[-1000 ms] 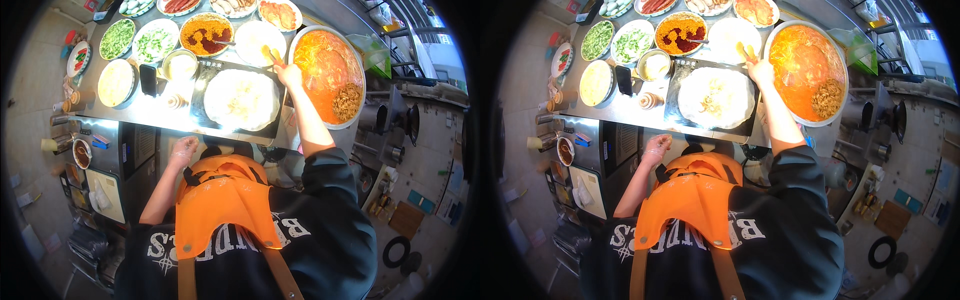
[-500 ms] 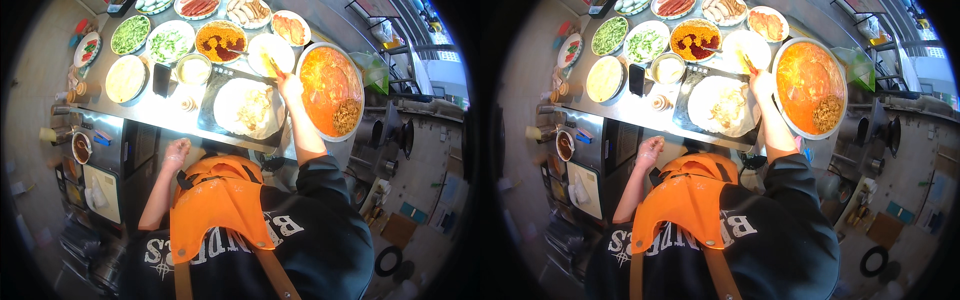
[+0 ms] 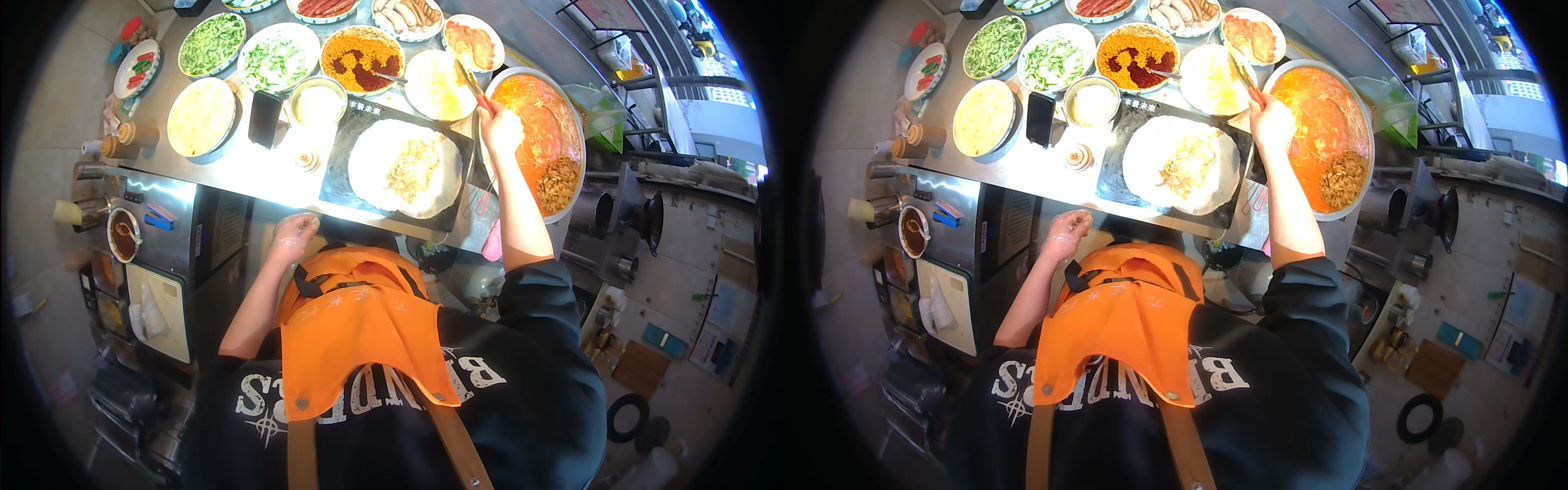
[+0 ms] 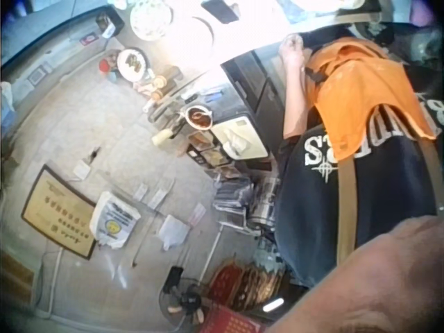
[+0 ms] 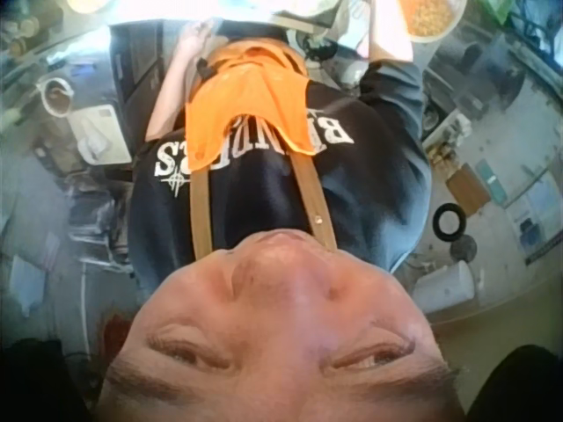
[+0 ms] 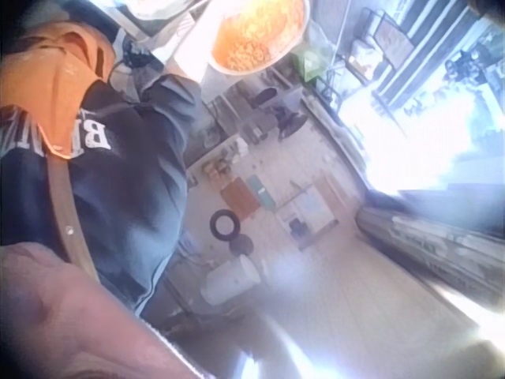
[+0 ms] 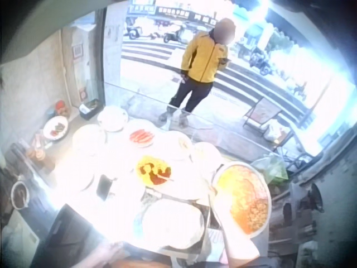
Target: The person assembles a food wrap by placing a thin sheet on a flat surface, adding noodles and sauce from a large pot, then sprinkling chopped greens and other toppings. The person folds the sheet around the filling and places the finished wrap into a plastic bag.
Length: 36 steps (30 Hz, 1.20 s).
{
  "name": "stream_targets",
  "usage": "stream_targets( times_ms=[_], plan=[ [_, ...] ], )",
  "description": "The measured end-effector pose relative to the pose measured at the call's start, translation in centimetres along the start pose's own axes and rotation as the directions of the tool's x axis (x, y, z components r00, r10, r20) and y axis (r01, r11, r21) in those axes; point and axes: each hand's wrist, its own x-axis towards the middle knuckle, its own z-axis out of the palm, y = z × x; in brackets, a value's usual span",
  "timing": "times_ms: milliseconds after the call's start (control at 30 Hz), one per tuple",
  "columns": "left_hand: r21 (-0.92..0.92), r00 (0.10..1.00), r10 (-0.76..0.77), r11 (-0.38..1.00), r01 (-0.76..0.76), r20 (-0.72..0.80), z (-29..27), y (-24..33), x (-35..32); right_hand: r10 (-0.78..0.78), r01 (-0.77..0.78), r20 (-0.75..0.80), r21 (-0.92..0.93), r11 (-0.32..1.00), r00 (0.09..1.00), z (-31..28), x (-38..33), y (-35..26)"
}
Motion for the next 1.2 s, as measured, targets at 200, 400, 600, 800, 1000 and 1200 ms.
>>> stream_targets(
  times_ms=[200,400,600,800,1000,1200],
  plan=[
    [0.145,0.994,0.108,0.983,-0.109,0.013,0.7,-0.1,0.9,0.076,-0.017,0.273,-0.211,0.977,0.959,3.3,1.0,-1.1],
    [0.025,0.997,0.034,0.999,-0.033,-0.062,0.5,0.7,-0.4,-0.107,0.11,0.146,-0.013,0.994,0.983,-0.2,0.6,0.9],
    [-0.05,0.992,-0.122,0.991,0.121,-0.024,1.8,0.9,-1.8,-0.148,0.073,0.236,0.298,0.952,0.96,-8.8,-7.8,3.1],
    [-0.007,0.994,-0.101,0.995,0.101,-0.041,3.3,1.0,-1.6,0.035,-0.111,0.481,0.129,0.985,0.876,-3.0,-19.5,0.9],
    [-0.171,0.991,-0.057,0.985,0.035,-0.125,2.6,-1.1,-3.0,-0.087,0.001,0.327,0.254,0.967,0.941,-3.0,-20.5,4.9],
    [-0.309,0.95,-0.255,0.932,0.191,-0.182,-0.2,-3.1,-4.9,-0.063,0.062,0.439,0.016,0.998,0.896,-7.8,-19.0,4.3]
  ],
)
